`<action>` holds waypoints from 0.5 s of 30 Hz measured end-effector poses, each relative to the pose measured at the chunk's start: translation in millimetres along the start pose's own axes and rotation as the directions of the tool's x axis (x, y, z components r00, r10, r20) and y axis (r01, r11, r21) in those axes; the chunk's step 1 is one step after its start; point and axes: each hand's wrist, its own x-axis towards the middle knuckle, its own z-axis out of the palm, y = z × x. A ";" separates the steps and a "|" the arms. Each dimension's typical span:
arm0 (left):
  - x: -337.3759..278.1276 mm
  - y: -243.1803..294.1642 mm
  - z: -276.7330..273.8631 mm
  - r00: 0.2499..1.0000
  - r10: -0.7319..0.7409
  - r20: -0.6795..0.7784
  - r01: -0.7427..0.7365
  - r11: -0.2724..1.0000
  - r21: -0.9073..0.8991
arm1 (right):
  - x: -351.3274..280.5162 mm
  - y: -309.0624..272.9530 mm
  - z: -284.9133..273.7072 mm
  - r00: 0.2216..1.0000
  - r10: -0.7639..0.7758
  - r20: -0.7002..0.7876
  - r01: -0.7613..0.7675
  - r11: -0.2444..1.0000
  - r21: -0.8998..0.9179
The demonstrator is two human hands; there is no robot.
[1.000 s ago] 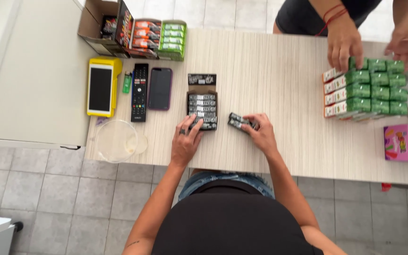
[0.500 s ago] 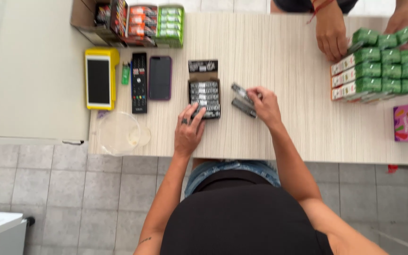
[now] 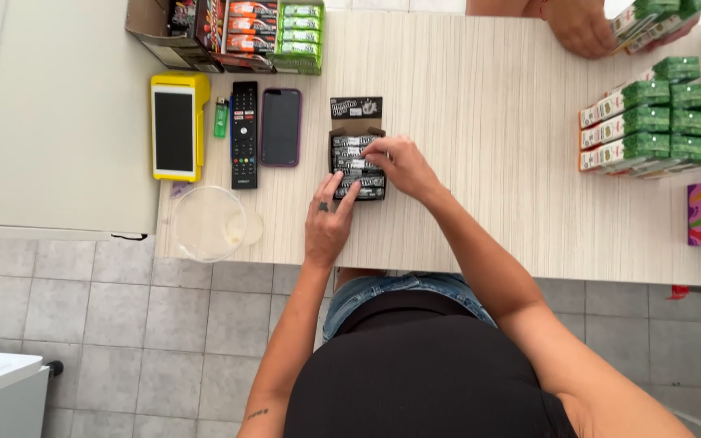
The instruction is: Organizing and stocking various brands of gum packets into display boxes on a checkout counter.
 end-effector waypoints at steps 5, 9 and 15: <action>-1.4 -2.2 3.2 1.000 -0.027 -0.009 0.026 0.996 -0.081 | -7.4 4.0 11.6 1.000 -0.006 0.010 0.008 0.984 -0.180; -1.7 -2.9 6.4 0.999 -0.023 -0.025 0.020 0.995 -0.095 | -15.7 8.4 13.5 1.000 0.005 0.024 0.006 0.900 -0.435; 1.1 -2.2 4.1 0.998 -0.005 -0.064 -0.005 0.989 -0.149 | -51.8 9.5 -48.1 0.991 -0.135 -0.012 0.128 0.957 -0.261</action>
